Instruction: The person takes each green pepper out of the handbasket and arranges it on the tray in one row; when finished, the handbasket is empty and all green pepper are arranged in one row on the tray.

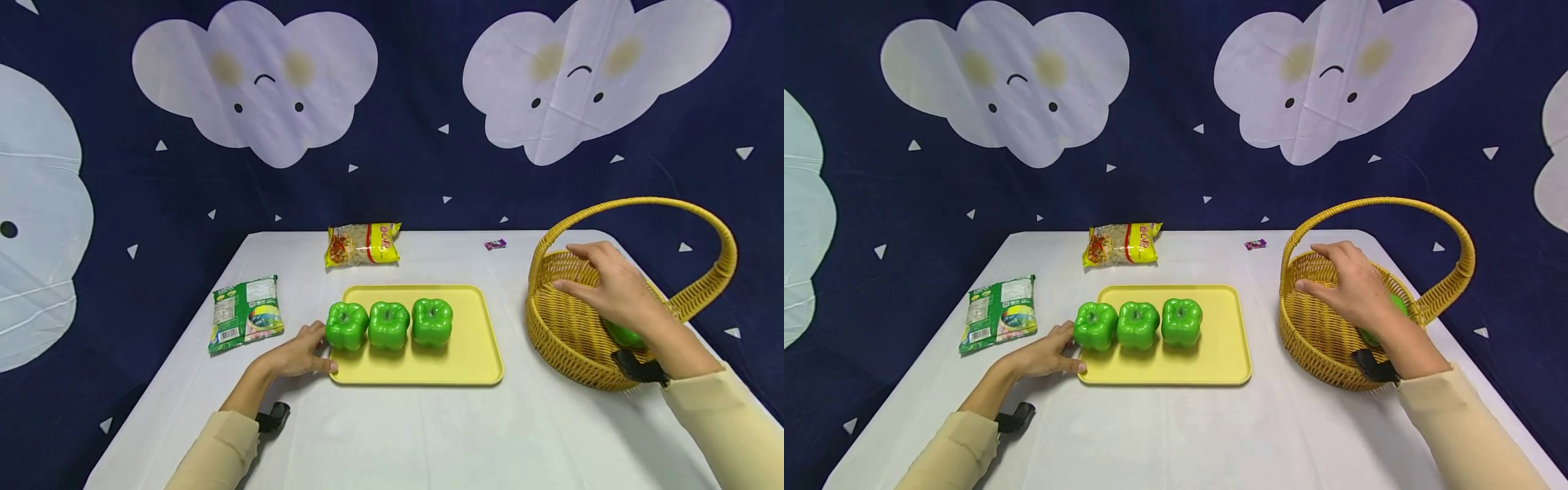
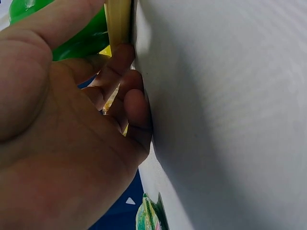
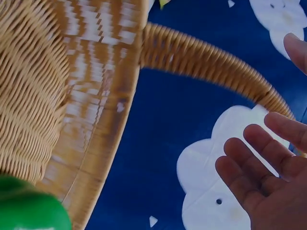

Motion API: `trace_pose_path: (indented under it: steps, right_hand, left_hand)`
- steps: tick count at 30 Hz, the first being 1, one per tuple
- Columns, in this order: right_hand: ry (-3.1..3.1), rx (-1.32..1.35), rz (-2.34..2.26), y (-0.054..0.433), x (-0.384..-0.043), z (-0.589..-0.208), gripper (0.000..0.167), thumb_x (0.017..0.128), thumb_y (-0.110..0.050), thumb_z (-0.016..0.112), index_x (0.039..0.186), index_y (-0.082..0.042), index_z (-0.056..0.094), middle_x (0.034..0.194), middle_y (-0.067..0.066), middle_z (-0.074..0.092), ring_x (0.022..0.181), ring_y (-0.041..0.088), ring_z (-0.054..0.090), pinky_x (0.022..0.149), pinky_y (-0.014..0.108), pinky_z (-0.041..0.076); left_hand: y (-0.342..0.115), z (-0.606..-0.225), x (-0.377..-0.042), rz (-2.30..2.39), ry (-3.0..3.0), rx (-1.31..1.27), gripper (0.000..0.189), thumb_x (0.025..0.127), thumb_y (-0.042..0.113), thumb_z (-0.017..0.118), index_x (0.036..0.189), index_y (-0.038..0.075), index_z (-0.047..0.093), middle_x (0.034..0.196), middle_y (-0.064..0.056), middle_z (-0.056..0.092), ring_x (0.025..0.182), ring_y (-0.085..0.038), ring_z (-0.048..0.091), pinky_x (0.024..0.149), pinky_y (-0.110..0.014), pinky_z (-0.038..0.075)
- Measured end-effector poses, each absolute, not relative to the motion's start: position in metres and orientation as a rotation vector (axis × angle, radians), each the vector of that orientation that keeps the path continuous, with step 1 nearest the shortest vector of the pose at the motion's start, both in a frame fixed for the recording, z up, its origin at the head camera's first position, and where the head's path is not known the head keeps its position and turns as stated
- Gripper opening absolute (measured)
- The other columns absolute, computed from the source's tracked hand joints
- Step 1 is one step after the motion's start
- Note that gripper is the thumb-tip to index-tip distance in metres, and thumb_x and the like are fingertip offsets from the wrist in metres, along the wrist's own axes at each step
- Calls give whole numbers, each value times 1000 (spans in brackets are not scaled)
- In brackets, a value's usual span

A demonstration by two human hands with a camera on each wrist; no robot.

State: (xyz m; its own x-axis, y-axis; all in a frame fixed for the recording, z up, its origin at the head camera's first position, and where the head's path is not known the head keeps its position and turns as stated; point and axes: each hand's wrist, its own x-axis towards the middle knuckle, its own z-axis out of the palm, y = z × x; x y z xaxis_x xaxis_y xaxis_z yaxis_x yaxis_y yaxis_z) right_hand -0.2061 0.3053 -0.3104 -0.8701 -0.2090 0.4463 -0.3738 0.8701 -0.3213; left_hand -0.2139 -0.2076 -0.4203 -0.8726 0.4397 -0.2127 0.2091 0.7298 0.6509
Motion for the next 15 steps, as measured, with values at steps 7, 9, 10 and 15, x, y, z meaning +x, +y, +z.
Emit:
trace_pose_path:
  steps: [7,9,10,15]
  right_hand:
    - [-2786,295,480,328,-215,-311,69,84,-45,67,132,1,46,122,26,45,111,44,43,87,62,36]
    - [-2824,262,446,333,-219,-312,73,85,-49,64,132,2,45,122,29,44,112,46,40,88,64,35]
    - [-2841,248,428,336,-221,-313,74,85,-51,63,133,3,44,123,30,43,113,47,39,88,65,35]
    - [-2936,188,366,349,-232,-319,85,84,-60,58,134,7,40,122,35,40,113,53,34,87,67,33]
  left_hand:
    - [-208,-420,-214,929,2576,505,83,76,33,76,142,4,36,144,-19,37,140,-46,19,113,-63,16]
    - [-208,-421,-214,933,2575,509,83,76,33,76,142,3,36,144,-19,38,139,-46,20,113,-63,16]
    - [-208,-421,-215,935,2575,507,83,75,33,77,142,3,36,144,-19,38,140,-46,19,113,-62,16]
    - [-208,-422,-215,934,2572,502,85,75,34,77,143,3,35,145,-19,37,140,-46,19,113,-63,16]
